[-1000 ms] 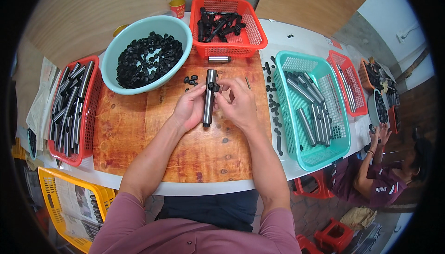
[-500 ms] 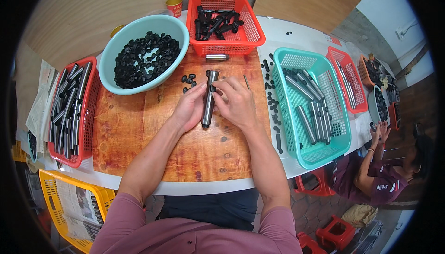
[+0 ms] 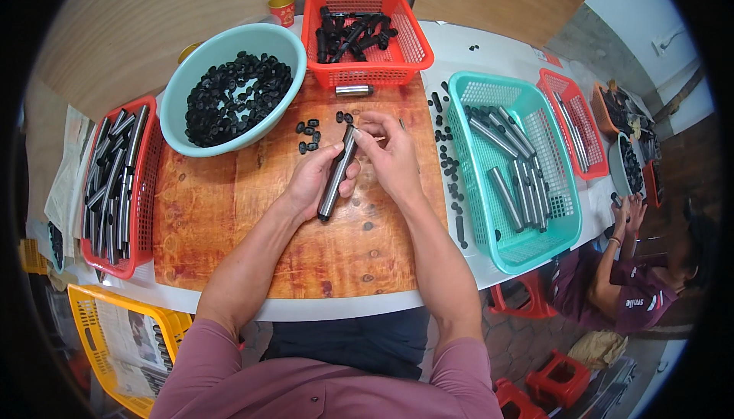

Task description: The person assembles cylindrical metal rods with small black plastic caps. They pick up a rod, insert a cap into one end, and place the finished unit into a yellow basket. The process repeats with multiple rods and caps from nearby containers.

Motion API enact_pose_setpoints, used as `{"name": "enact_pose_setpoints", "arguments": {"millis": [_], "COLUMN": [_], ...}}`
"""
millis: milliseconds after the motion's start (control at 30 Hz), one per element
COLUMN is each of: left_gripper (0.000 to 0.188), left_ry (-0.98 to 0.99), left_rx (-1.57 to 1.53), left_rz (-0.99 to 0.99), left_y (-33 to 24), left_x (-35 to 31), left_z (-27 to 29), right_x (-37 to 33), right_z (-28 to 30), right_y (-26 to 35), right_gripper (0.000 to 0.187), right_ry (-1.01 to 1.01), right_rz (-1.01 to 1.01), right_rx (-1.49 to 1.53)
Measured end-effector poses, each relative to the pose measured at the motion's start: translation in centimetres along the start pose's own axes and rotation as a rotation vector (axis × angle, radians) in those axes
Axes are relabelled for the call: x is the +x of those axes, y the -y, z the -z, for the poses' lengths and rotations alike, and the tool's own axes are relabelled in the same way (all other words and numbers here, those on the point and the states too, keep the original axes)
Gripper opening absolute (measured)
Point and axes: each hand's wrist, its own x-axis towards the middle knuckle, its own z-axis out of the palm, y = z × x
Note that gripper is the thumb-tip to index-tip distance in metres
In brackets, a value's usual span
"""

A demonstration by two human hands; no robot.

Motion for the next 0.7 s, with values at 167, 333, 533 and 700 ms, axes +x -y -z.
{"name": "enact_pose_setpoints", "arguments": {"millis": [167,333,533,700], "left_gripper": [0.033,0.028,0.032,0.036], "left_ry": [0.012,0.031,0.05,-0.012], "left_rx": [0.038,0.047,0.178,0.305], "left_rz": [0.018,-0.017,-0.091,-0.085], "left_y": [0.0,0.3,0.4,-0.3], "left_x": [-0.1,0.1,0.0,-0.1], "left_z": [0.0,0.2,-0.1,-0.8], "right_x": [-0.3,-0.1,-0.1,-0.1], "right_z": [-0.1,0.2,0.3,0.4], "right_y": [0.4,0.2,0.3,0.3], "right_gripper": [0.038,0.041,0.038,0.04], "right_ry": [0.045,0.065,0.039,0.001], "right_rz": [-0.096,-0.111,-0.097,-0.093], "right_rx": [0.08,0.134,0.235,0.274]}}
